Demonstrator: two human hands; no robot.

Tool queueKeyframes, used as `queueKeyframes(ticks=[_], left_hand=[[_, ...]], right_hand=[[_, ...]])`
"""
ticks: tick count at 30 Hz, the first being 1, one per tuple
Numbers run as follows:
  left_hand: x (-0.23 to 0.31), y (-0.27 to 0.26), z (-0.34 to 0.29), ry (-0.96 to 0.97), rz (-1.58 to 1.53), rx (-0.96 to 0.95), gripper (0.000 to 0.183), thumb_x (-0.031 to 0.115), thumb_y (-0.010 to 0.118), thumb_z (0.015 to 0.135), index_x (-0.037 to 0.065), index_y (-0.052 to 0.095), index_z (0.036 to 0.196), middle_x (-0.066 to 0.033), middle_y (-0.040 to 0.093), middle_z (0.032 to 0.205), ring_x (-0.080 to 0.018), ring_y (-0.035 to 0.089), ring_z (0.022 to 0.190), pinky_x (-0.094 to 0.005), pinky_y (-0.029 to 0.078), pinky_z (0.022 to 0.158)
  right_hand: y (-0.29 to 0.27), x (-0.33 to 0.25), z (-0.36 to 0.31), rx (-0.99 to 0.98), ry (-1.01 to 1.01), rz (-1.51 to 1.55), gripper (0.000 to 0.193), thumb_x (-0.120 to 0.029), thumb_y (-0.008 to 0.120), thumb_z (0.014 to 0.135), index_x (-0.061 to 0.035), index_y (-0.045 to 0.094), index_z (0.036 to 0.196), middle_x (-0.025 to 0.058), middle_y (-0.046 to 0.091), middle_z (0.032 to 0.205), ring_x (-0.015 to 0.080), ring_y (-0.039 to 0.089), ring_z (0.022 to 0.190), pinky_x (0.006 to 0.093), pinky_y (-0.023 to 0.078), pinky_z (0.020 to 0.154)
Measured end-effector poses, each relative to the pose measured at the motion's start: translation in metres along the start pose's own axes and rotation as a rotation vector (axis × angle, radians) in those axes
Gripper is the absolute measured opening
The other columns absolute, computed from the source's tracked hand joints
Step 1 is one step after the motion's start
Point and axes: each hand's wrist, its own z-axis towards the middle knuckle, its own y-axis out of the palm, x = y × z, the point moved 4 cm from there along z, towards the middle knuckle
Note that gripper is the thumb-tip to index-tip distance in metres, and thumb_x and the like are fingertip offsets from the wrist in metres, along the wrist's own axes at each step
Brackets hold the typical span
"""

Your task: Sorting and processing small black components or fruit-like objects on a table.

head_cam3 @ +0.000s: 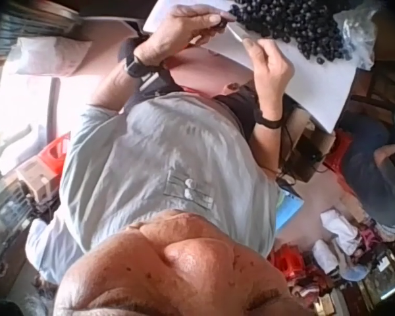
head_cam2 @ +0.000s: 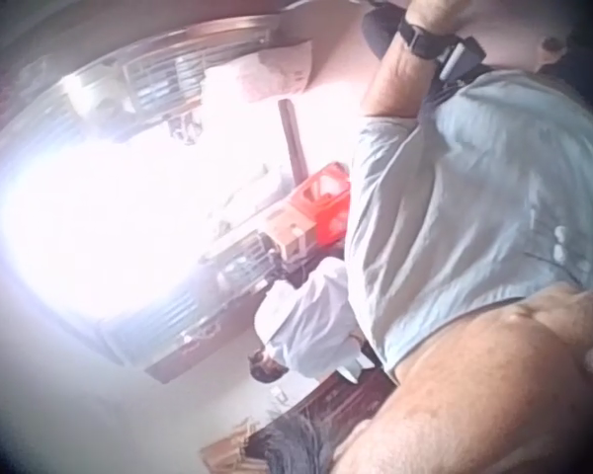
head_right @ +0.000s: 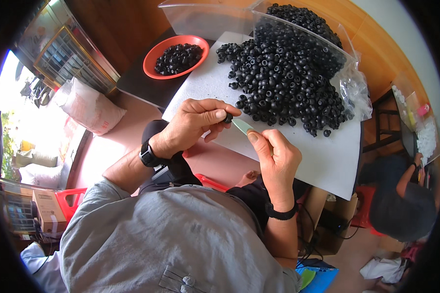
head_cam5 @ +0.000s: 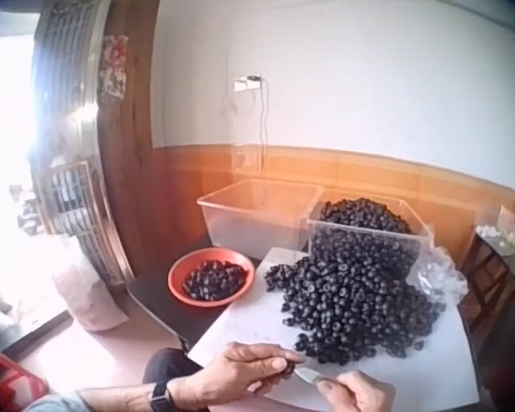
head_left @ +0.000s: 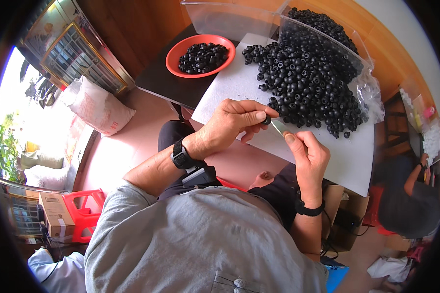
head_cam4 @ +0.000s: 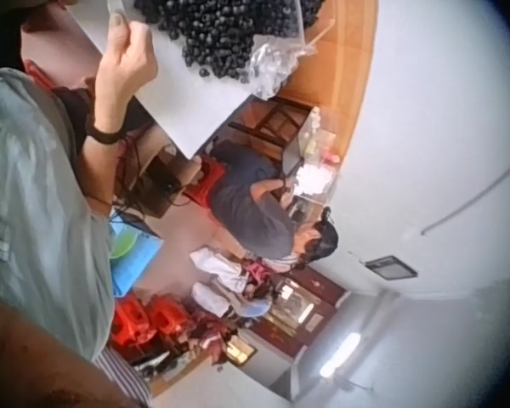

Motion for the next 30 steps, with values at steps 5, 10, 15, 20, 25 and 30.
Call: queueKeyframes(ticks=[5, 10, 15, 20, 25, 30], left_hand=[[-0.009, 0.0, -0.001, 0.04, -0.011, -0.054, 0.028, 0.013, 0.06, 0.104, -0.004, 0.068, 0.125, -0.0088, 0.067, 0.097, -0.0113, 0.058, 0.074, -0.0238, 0.05, 0.06], [-0.016, -0.004, 0.002, 0.052, -0.021, -0.066, 0.025, 0.008, 0.062, 0.102, -0.004, 0.068, 0.123, -0.0086, 0.067, 0.1, -0.0129, 0.062, 0.081, -0.0253, 0.053, 0.062], [-0.018, -0.004, 0.003, 0.111, -0.083, -0.104, 0.025, 0.006, 0.06, 0.102, -0.005, 0.068, 0.124, -0.0091, 0.063, 0.104, -0.0151, 0.062, 0.087, -0.0266, 0.055, 0.064], [-0.017, -0.002, 0.003, 0.177, -0.142, -0.142, 0.027, 0.004, 0.059, 0.102, -0.005, 0.067, 0.126, -0.0093, 0.062, 0.103, -0.0151, 0.061, 0.086, -0.0266, 0.055, 0.064], [-0.016, -0.001, 0.003, 0.198, -0.125, -0.148, 0.028, 0.003, 0.058, 0.102, -0.005, 0.067, 0.127, -0.0094, 0.061, 0.102, -0.0149, 0.061, 0.086, -0.0266, 0.055, 0.065], [-0.016, 0.0, 0.003, 0.215, -0.101, -0.135, 0.027, 0.004, 0.058, 0.102, -0.004, 0.067, 0.127, -0.0087, 0.061, 0.101, -0.0143, 0.061, 0.084, -0.0267, 0.055, 0.066]], right_hand=[[0.001, -0.001, 0.0, 0.012, -0.001, 0.008, 0.026, -0.021, 0.075, 0.095, -0.001, 0.066, 0.082, 0.0029, 0.055, 0.062, 0.0106, 0.045, 0.053, 0.0277, 0.037, 0.05], [0.001, -0.001, 0.0, 0.005, 0.032, 0.014, 0.026, -0.021, 0.075, 0.095, -0.0003, 0.065, 0.082, 0.0018, 0.054, 0.062, 0.0094, 0.044, 0.054, 0.027, 0.036, 0.05], [0.002, -0.001, 0.0, -0.013, 0.072, 0.02, 0.027, -0.021, 0.075, 0.096, 0.0003, 0.065, 0.082, 0.0012, 0.053, 0.062, 0.0087, 0.043, 0.055, 0.0264, 0.035, 0.05], [0.003, -0.002, 0.001, -0.021, 0.062, 0.015, 0.027, -0.021, 0.075, 0.095, 0.0004, 0.065, 0.081, 0.0011, 0.052, 0.062, 0.0089, 0.043, 0.055, 0.0268, 0.035, 0.05], [0.003, -0.002, 0.001, -0.019, 0.054, 0.0, 0.028, -0.021, 0.075, 0.096, 0.0001, 0.065, 0.081, 0.0014, 0.052, 0.062, 0.0093, 0.042, 0.055, 0.0272, 0.035, 0.05], [0.004, -0.001, 0.002, -0.015, 0.047, -0.014, 0.028, -0.021, 0.075, 0.096, -0.0002, 0.064, 0.08, 0.002, 0.052, 0.061, 0.0096, 0.042, 0.055, 0.0276, 0.035, 0.05]])
